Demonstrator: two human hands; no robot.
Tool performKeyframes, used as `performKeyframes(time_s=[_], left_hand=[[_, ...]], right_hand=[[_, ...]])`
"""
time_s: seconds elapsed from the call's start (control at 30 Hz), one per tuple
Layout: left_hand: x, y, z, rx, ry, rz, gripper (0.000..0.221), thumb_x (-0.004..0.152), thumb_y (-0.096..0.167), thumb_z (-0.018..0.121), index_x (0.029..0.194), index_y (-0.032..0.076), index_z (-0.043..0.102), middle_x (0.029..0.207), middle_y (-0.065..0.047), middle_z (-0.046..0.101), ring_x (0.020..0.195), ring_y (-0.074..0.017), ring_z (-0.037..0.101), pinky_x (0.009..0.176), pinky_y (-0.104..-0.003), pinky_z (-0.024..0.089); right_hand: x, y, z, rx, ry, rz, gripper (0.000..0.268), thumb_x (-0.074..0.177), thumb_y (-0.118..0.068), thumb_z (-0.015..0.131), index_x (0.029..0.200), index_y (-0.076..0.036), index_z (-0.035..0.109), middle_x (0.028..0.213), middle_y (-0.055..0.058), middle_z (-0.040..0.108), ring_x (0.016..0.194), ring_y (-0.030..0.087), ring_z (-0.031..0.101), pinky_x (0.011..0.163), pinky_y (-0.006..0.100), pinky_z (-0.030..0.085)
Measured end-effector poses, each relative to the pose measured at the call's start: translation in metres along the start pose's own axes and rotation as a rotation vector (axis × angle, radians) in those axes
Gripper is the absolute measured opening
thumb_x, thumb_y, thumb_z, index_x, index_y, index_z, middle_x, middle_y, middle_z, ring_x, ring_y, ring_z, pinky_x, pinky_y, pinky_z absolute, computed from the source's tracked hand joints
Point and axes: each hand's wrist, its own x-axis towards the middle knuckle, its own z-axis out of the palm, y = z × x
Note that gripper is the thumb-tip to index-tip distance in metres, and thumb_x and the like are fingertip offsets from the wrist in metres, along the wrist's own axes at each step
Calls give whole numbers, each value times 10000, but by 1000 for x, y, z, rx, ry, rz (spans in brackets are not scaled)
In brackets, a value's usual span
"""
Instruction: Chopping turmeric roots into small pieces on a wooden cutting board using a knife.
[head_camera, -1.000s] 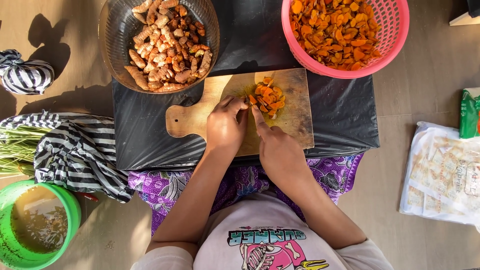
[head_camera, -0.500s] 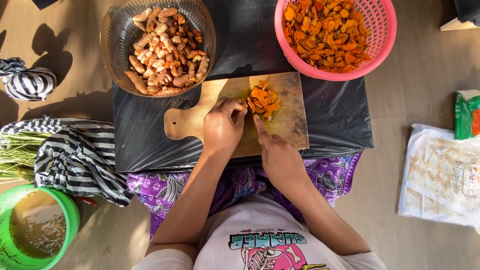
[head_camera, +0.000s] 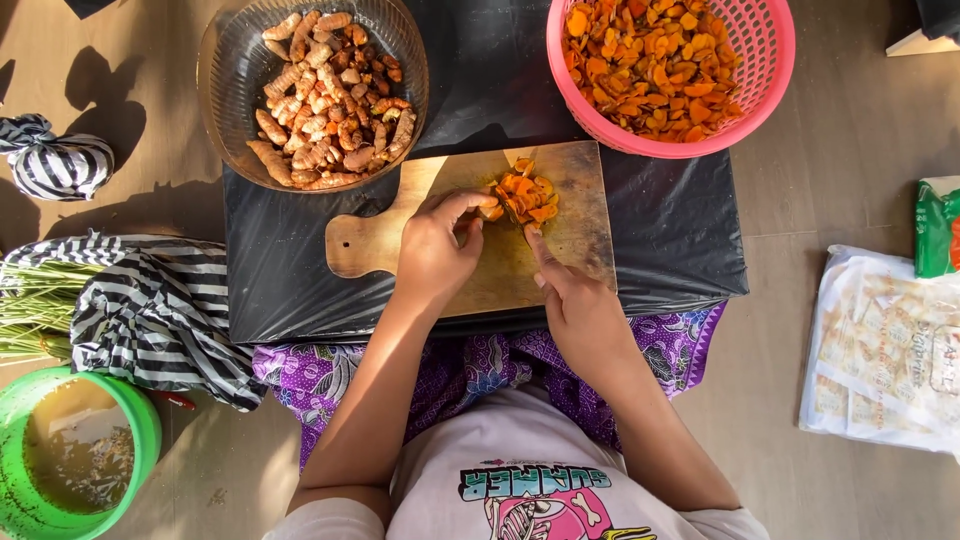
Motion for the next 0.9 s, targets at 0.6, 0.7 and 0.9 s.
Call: performKeyframes(time_s=[0.6,0.7,0.9], left_hand=[[-5,-28,13,71,80,157,119,887,-12,739,885,104,765,927,-67,778,926,-289,758,810,-379,625],[-6,-30,12,67,80,159,103,891,1,737,891,102,760,937,-63,780,940,-286,756,814,-383,623],[-6,-28,14,88,106,184,95,899,19,743,870,109,747,920,-49,777,934,-274,755,828,-375,618]], right_hand=[[13,-19,4,-187,1,-63,543,1021,-86,399,1557,-167,413,991,243,724,820,406,739,659,476,630],[26,-20,7,-193,-12,-93,549,999,-43,397,1541,-120,434,991,262,721,837,419,738,652,479,628],[31,-20,6,-169,-30,-86,519,1005,-70,377,1515,-94,470,1024,284,716,877,438,732,677,502,619]])
